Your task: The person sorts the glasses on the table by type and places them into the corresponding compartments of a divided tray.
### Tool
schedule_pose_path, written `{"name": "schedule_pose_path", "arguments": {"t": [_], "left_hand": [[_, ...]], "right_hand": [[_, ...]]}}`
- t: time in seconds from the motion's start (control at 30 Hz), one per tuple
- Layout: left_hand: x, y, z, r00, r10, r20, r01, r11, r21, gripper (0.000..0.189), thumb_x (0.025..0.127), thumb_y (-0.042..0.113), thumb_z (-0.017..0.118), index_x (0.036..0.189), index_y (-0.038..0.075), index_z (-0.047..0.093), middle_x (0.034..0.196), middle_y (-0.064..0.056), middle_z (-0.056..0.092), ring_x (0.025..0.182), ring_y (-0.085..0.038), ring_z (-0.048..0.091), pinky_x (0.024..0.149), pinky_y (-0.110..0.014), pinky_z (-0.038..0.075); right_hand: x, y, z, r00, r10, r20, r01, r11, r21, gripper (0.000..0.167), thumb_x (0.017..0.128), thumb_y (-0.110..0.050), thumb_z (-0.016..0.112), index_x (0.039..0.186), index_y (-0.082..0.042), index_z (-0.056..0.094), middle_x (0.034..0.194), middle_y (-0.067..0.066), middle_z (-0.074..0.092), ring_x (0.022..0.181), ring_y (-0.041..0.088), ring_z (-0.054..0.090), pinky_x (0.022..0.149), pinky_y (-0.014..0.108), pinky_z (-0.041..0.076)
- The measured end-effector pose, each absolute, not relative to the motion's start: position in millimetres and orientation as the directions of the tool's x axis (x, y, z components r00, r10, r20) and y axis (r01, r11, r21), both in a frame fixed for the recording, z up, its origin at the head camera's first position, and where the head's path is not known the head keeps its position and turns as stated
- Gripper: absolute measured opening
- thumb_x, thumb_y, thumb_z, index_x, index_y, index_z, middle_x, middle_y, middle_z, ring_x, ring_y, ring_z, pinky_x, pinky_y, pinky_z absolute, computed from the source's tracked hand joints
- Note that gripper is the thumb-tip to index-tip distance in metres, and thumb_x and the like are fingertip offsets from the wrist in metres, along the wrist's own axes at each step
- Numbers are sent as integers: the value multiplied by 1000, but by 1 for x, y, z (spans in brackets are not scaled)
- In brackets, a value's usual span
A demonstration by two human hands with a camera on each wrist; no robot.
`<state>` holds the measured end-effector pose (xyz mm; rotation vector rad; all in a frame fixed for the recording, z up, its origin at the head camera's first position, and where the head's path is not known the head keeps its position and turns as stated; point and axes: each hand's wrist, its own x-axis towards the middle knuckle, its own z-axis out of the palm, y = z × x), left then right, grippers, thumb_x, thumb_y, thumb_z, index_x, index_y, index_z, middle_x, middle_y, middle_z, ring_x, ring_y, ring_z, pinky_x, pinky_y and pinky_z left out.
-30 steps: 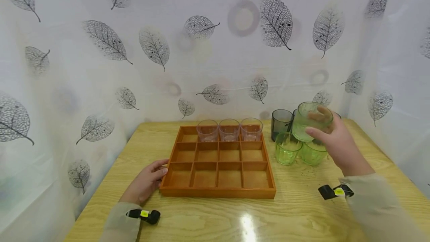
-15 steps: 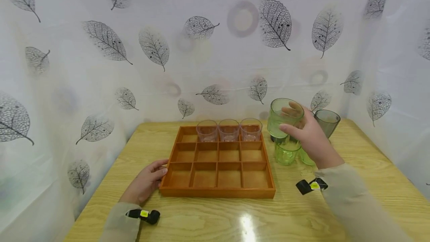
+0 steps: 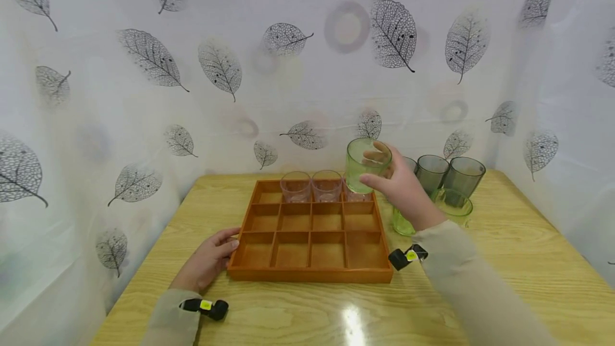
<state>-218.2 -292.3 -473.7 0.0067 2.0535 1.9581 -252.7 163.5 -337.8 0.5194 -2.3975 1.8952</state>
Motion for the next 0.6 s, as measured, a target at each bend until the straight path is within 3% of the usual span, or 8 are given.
{"name": "schedule_pose_path", "arguments": {"t": [0.27, 0.47, 0.6], "left_hand": [[-219, -294, -474, -952, 223, -210, -194, 91, 977, 58, 107, 20, 53, 156, 0, 29, 117, -11, 55, 89, -17, 58, 71, -27, 50], [-220, -295, -474, -954, 210, -215, -198, 98, 975, 56, 107, 21, 54, 154, 0, 32, 118, -11, 56, 91, -18, 58, 72, -28, 50], [-220, -295, -474, -956, 204, -210, -194, 94, 976, 50, 107, 20, 54, 147, -4, 37, 116, -10, 57, 90, -18, 58, 71, -28, 49]], "right_hand": [[-263, 129, -346, -925, -295, 240, -290, 141, -947, 87, 93, -33, 76, 160, -25, 22, 148, 1, 46, 132, 23, 49, 105, 50, 42], [-270, 103, -360, -922, -311, 228, -273, 108, -956, 88, 89, -36, 80, 158, -24, 27, 146, 2, 50, 129, 23, 53, 97, 49, 49], [-272, 88, -371, -925, -313, 217, -260, 104, -960, 89, 86, -40, 82, 157, -26, 29, 144, -1, 51, 129, 22, 53, 102, 48, 46]]}}
